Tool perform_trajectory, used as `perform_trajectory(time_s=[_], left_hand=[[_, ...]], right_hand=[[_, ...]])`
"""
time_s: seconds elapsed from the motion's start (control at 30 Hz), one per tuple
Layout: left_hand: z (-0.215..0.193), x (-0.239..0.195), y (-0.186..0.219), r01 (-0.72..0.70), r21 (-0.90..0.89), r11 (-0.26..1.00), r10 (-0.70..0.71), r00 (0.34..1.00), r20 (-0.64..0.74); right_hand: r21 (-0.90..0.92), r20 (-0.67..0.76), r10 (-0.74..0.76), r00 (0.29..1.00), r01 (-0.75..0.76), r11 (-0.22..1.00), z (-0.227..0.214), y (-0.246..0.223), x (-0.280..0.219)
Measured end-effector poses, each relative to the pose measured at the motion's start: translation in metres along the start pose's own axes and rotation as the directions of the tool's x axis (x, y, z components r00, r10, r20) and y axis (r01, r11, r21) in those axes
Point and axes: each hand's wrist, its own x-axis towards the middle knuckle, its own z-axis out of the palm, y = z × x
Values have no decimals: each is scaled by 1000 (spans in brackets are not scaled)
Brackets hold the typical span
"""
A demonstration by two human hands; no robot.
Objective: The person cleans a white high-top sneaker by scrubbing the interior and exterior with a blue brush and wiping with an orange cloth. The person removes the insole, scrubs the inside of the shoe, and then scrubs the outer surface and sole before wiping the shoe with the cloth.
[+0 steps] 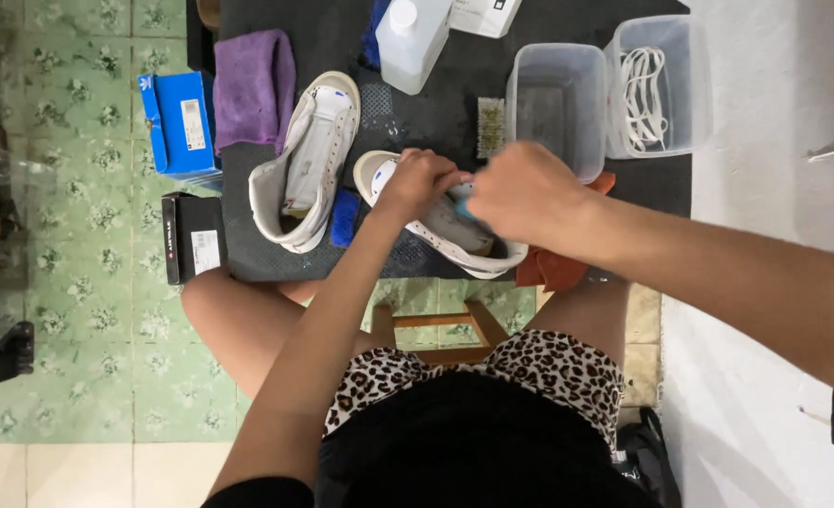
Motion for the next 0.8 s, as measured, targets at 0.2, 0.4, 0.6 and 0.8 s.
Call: perform_trajectory(time_s=[0.2,0.4,0.6,0.8], left_hand=[[6,6,-11,18,71,997,-19,1000,13],[6,2,-11,72,25,997,-72,997,20],[18,8,-31,55,-31,998,-55,998,0],[21,8,-48,-30,-31,999,29,999,-33]], right_hand=[[-52,34,-72,997,73,996,-5,-10,14],[-40,50,-86,995,88,995,-4,-6,28],[-36,136,-46,990,51,998,-16,-1,32],[-113,153,-49,987,67,991,-8,2,26]])
